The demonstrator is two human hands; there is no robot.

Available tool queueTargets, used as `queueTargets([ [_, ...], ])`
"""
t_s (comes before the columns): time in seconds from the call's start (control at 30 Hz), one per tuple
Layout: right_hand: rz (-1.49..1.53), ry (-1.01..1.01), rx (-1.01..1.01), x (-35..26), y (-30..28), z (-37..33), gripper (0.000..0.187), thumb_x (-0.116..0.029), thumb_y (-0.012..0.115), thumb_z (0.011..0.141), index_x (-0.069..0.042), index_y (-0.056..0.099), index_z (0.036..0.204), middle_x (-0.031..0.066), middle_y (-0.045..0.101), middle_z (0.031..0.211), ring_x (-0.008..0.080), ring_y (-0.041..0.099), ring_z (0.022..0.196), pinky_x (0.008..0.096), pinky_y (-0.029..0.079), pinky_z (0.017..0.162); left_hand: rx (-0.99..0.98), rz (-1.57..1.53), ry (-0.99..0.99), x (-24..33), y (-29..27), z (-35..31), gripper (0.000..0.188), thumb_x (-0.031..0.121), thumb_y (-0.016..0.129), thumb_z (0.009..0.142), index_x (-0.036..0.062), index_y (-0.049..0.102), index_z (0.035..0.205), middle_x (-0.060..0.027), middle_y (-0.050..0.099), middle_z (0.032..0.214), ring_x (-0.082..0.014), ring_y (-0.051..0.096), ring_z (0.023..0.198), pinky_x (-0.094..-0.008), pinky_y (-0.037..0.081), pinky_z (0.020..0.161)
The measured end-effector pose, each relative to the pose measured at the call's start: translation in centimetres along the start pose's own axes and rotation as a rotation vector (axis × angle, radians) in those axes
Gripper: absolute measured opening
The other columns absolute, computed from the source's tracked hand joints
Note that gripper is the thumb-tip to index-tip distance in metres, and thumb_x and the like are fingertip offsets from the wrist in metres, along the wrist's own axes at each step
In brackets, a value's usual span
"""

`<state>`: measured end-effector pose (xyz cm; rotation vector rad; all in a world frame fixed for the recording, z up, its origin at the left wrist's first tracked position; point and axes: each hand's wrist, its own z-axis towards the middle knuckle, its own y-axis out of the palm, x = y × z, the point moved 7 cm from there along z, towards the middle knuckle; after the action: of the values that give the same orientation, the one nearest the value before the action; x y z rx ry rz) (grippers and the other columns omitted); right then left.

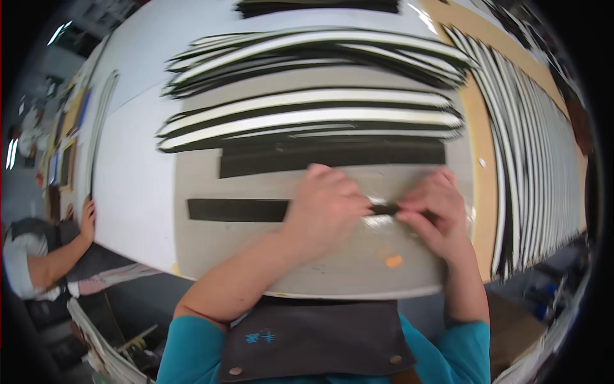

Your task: The person assembles long, thin bands by placing a dark strip onto a white serrated strip and pressing them together. They use a small orange tool to smooth the seam and then place the finished assembly onto a growing stack on the table.

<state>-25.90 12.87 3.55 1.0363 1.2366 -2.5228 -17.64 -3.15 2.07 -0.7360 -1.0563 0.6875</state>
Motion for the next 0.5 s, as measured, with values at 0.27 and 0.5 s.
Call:
queueTargets([
  [0.27,0.037,0.134,0.014,0.9,-0.2,-1.1,0.024,-0.015,0.088,0.071,-0.009,0.065,0.075,-0.0001,0.064,0.069,0.0199,0.057,0.068,0.0444,0.039,0.098,0.116,-0.102,0.021,-0.4,0.1,-0.2,0.011,0.022,0.077,0.085,0.0140,0.072,0.090,0.0012,0.057,0.084,-0.0211,0.055,0.088,-0.0394,0.039,0.093],
  [0.5,0.078,0.181,0.000,2.1,-0.8,-1.2,0.025,-0.018,0.086,0.077,-0.008,0.063,0.078,0.0020,0.062,0.072,0.0207,0.056,0.072,0.0462,0.038,0.100,0.142,-0.137,-0.036,-0.7,-0.4,-0.2,0.012,0.024,0.077,0.086,0.0132,0.071,0.090,0.0005,0.057,0.084,-0.0215,0.053,0.086,-0.0392,0.039,0.090],
])
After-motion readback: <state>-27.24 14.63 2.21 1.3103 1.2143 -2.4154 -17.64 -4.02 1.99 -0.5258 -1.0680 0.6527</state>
